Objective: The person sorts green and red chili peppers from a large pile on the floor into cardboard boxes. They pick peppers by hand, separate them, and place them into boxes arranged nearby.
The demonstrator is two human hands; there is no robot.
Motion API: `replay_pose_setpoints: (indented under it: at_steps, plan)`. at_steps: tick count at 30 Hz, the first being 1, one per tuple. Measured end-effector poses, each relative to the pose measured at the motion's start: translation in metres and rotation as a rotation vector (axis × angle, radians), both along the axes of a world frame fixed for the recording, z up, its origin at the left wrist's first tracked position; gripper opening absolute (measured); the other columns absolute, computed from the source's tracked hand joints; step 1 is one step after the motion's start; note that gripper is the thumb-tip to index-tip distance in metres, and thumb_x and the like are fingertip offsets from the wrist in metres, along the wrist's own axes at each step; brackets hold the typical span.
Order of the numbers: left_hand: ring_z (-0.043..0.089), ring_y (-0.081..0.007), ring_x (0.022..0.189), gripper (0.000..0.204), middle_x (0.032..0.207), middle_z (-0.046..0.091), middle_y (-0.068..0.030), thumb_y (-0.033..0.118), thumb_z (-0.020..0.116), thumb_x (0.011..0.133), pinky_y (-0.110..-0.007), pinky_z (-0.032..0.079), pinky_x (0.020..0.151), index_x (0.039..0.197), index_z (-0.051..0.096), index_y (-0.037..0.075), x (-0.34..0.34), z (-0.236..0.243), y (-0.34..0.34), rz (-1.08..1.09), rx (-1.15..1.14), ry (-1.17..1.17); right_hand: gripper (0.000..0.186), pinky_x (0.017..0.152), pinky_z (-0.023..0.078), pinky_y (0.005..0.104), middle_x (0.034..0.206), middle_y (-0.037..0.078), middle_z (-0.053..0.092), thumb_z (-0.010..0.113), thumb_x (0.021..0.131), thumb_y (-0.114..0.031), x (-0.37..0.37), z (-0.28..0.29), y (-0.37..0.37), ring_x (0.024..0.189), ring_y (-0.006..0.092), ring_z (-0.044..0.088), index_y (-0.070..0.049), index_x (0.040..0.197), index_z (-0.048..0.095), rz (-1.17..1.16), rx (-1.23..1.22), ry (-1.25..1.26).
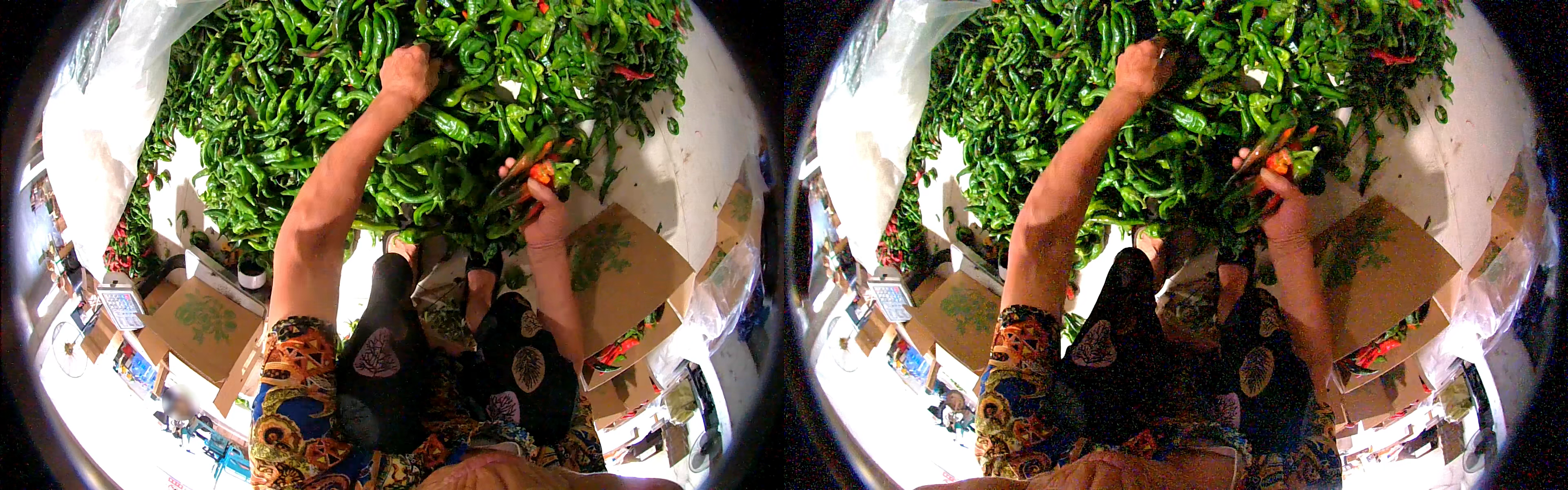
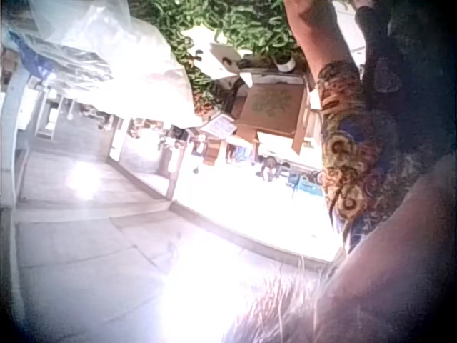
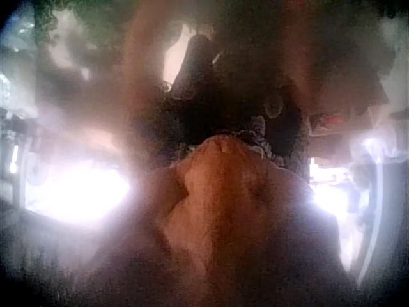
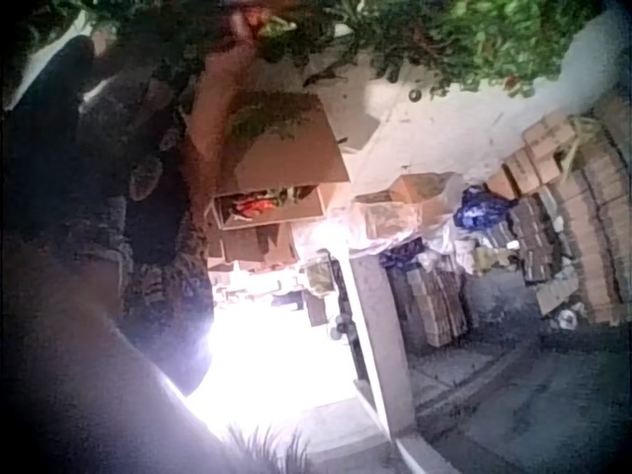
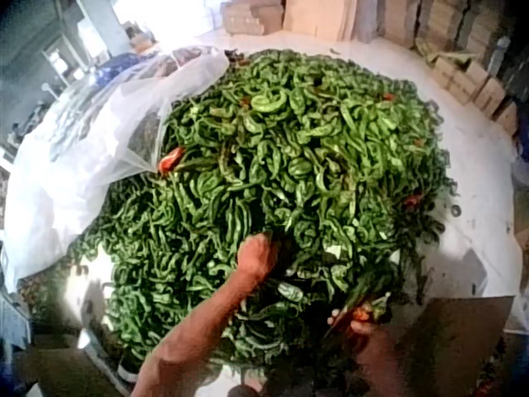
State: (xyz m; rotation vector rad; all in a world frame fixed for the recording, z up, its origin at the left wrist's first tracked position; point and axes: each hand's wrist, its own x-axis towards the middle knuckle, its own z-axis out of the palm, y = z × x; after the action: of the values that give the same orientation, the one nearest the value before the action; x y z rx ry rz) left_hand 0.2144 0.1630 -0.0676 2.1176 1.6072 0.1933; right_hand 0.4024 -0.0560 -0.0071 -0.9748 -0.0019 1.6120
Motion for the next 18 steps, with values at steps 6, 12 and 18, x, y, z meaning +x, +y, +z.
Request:
replay_pose_setpoints:
  at_steps: [6, 12, 18]
  plan:
    - [0.061, -0.0303, 0.1, 0.033, 0.115, 0.058, -0.0109, 0.036, 0.065, 0.077, -0.041, 0.051, 0.084, 0.104, 0.067, 0.017, 0.034, -0.026, 0.018, 0.105, -0.28, 0.28, 0.051, 0.098, 0.043, 0.0441, 0.118, 0.019, 0.057, 0.058, 0.075, -0.006, -0.016, -0.008, -0.009, 0.108, 0.0335, 0.057, 0.001, 0.125, 0.046, 0.054, -0.043, 0.065]
    - [0.062, -0.0239, 0.09, 0.031, 0.1, 0.066, -0.0049, 0.028, 0.07, 0.077, -0.034, 0.049, 0.079, 0.103, 0.065, 0.012, -0.027, -0.027, -0.011, 0.079, -0.471, -0.362, 0.053, 0.097, 0.044, 0.0413, 0.118, 0.02, 0.058, 0.058, 0.075, -0.004, -0.018, -0.01, -0.008, 0.108, 0.0331, 0.058, 0.002, 0.126, 0.045, 0.104, -0.023, 0.057]
    - [0.057, -0.0129, 0.084, 0.022, 0.092, 0.062, -0.0004, 0.012, 0.067, 0.083, -0.028, 0.046, 0.076, 0.102, 0.058, 0.007, -0.059, 0.048, -0.09, 0.298, -1.005, -1.304, 0.067, 0.097, 0.044, 0.0411, 0.129, 0.02, 0.05, 0.059, 0.073, -0.006, -0.019, 0.008, 0.001, 0.111, 0.0319, 0.055, -0.003, 0.136, 0.035, 0.165, 0.068, 0.008]
